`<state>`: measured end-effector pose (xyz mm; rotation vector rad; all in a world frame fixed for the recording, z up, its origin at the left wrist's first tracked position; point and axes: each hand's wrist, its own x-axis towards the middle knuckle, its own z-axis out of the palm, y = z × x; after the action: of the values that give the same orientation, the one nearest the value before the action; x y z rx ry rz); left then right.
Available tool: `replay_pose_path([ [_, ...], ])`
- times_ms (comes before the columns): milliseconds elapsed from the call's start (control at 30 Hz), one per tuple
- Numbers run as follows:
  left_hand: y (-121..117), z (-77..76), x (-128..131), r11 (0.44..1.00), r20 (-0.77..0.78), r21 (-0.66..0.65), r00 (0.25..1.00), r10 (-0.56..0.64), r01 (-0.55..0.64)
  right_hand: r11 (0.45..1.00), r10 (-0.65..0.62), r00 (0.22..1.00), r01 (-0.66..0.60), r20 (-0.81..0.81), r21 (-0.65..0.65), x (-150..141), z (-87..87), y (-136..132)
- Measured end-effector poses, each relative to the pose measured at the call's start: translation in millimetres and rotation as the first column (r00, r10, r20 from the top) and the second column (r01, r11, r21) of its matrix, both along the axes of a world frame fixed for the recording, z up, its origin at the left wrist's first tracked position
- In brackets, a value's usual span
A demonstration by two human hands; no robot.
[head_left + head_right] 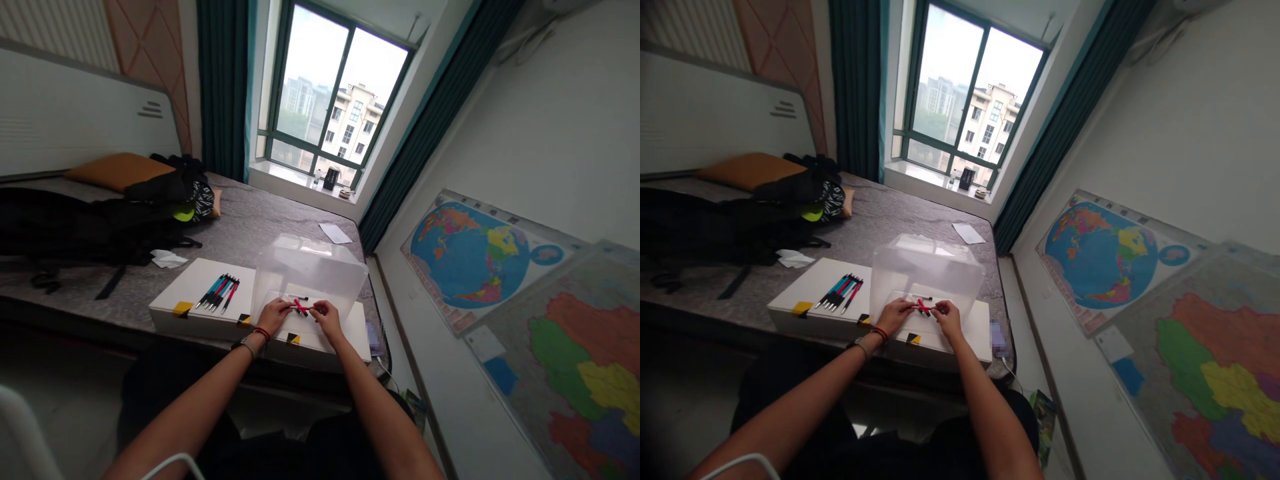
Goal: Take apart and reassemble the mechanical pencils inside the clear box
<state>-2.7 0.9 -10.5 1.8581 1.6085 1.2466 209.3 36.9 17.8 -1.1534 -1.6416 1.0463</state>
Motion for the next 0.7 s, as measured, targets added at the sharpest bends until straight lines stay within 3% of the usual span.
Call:
replay_pose_path([
  [133,-2,5.2,-3,0.998,0.027,-0.038,0.998,-0.057,0.058,0.995,-0.059,0.989,0.047,-0.137,-0.087,0,-14.3,-4],
  [367,-1,11.2,-6,0.981,0.009,-0.127,0.989,-0.145,0.145,0.969,0.02,0.987,-0.058,-0.162,-0.239,3,-9.0,0],
  [700,-2,12.9,-1,0.985,0.02,-0.13,0.994,-0.11,0.111,0.961,0.026,0.965,-0.095,-0.259,-0.26,6,-3.9,-2],
])
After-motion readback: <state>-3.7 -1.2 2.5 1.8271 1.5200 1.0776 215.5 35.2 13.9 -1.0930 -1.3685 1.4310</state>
